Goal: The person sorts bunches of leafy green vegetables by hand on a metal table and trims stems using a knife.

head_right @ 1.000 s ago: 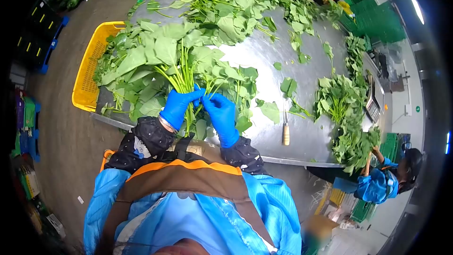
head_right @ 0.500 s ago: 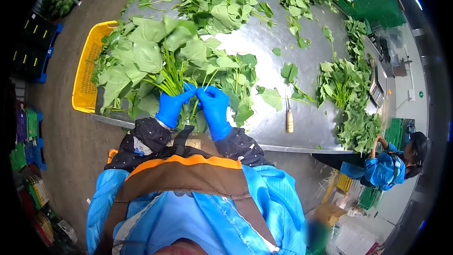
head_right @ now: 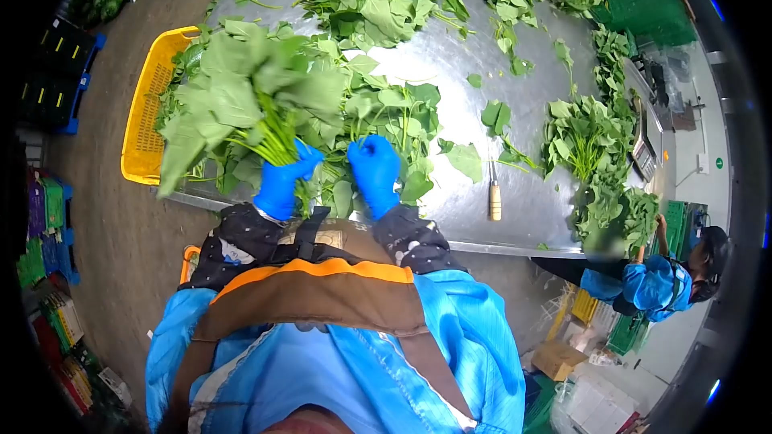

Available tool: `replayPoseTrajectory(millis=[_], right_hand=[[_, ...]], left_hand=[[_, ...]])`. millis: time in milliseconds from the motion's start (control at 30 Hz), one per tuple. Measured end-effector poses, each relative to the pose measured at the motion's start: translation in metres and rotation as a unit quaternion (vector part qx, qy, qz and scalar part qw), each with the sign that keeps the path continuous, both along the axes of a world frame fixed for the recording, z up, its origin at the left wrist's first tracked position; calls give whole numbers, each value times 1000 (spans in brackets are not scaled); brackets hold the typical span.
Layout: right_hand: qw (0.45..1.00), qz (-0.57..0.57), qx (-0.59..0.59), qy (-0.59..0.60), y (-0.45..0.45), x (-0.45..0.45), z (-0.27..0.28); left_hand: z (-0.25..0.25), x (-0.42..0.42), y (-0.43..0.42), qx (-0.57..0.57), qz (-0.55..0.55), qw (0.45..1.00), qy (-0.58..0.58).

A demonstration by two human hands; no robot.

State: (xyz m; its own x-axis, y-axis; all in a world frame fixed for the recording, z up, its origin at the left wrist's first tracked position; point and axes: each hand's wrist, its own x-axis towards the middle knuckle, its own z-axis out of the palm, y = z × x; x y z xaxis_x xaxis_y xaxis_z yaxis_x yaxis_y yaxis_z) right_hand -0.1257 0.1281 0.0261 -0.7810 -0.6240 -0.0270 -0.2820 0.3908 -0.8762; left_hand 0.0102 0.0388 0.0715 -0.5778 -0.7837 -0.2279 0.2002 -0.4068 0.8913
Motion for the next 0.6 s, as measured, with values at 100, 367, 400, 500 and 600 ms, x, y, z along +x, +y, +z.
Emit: replayPoseTrajectory(millis=[100, 367, 400, 500, 600], right_hand=[[998, 2, -60, -23, 14, -12, 5], [960, -99, -239, -111, 4, -53, 96], [959, -57, -248, -125, -3, -46, 106], [938, 113, -225, -238, -35, -11, 104], [971, 230, 38, -61, -56, 15, 63]], left_hand=[[5, 22, -37, 50, 25, 997, -52], [10, 47, -38, 114, -78, 979, -147], [2, 40, -33, 99, -104, 983, -118], [-13, 18, -18, 107, -150, 983, -14], [-19, 8, -7, 171, -134, 973, 74]])
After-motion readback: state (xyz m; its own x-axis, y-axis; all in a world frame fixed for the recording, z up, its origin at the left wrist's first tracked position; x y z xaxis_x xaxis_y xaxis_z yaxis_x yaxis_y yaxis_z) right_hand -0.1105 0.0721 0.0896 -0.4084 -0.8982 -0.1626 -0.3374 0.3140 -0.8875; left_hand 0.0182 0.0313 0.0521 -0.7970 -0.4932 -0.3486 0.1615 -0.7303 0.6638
